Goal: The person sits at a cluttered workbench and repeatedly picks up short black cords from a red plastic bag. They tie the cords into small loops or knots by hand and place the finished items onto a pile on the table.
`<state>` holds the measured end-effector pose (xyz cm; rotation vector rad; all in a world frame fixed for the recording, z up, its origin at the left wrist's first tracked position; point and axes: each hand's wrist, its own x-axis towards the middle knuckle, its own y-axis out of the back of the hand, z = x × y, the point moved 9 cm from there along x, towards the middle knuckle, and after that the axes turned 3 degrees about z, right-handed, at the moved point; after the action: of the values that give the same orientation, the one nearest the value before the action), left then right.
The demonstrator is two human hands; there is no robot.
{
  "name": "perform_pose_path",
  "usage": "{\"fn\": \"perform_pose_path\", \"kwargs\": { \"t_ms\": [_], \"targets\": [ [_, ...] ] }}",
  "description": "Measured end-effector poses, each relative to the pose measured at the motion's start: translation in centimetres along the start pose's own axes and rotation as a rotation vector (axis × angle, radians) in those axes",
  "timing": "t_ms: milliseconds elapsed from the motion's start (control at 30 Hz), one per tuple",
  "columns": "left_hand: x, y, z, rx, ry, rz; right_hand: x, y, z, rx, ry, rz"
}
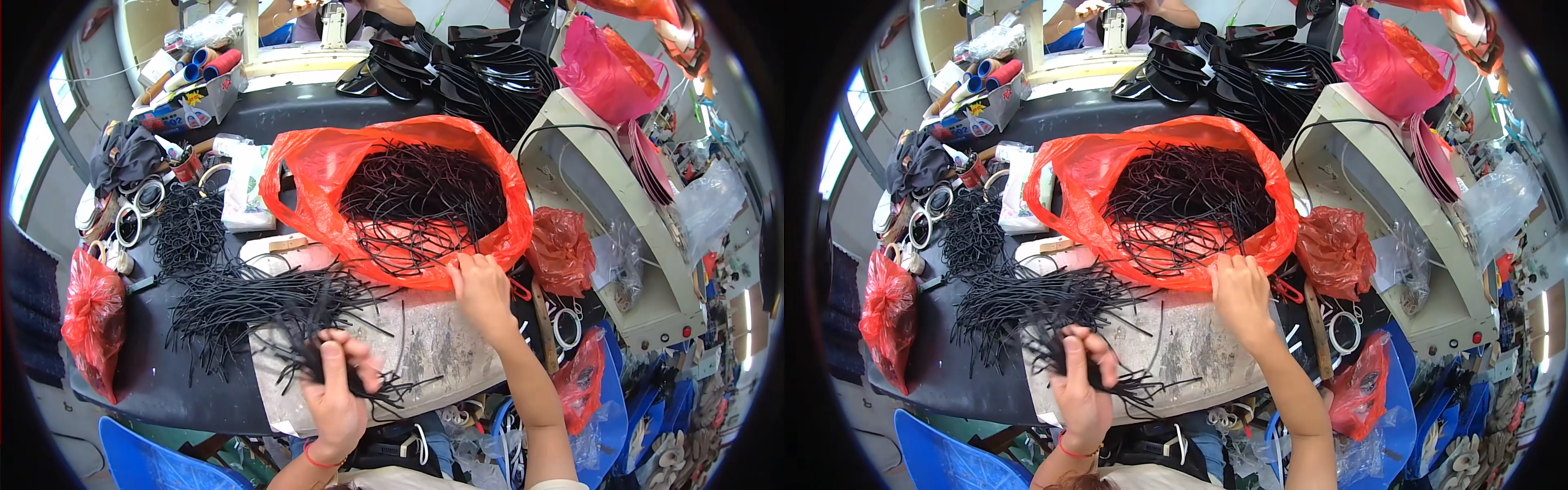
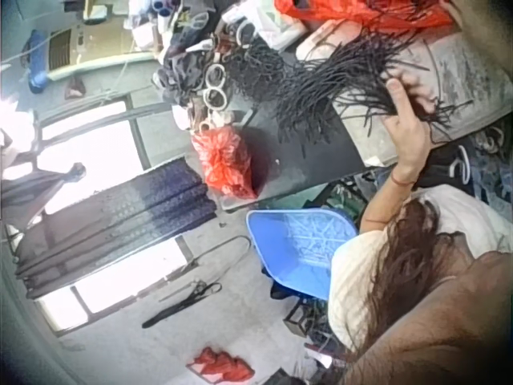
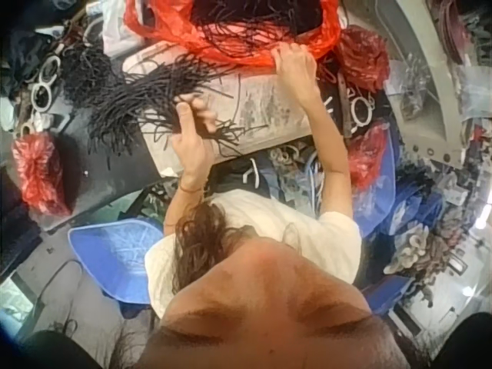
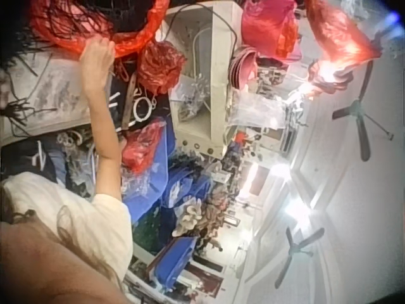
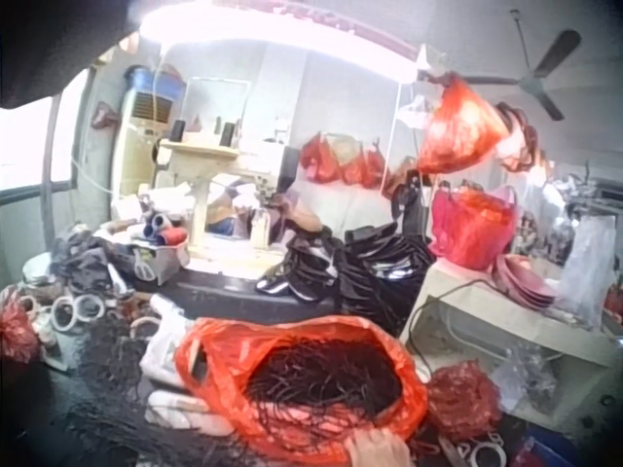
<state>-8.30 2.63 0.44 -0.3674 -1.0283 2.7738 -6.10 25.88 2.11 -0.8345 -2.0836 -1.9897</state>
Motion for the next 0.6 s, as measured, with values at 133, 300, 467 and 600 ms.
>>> {"fn": "perform_pose_path", "kwargs": {
  "t_ms": [133, 300, 467, 600],
  "targets": [
    [0.6, 1.2, -0.2, -0.026, 0.070, 0.106, -0.5, -0.8, 0.8, -0.003, -0.039, 0.036],
    [0.5, 0.7, -4.7, 0.083, 0.386, -0.042, -2.0, 5.9, -6.8, 0.198, 0.132, 0.133],
    [0.4, -1.1, -6.4, 0.132, 0.531, -0.172, -6.9, 6.9, -12.3, 0.488, 0.371, -0.030],
    [0.9, 1.4, -4.7, 0.175, 0.250, -0.070, -3.4, 5.5, -9.3, 0.550, 0.384, -0.040]
  ]
}}
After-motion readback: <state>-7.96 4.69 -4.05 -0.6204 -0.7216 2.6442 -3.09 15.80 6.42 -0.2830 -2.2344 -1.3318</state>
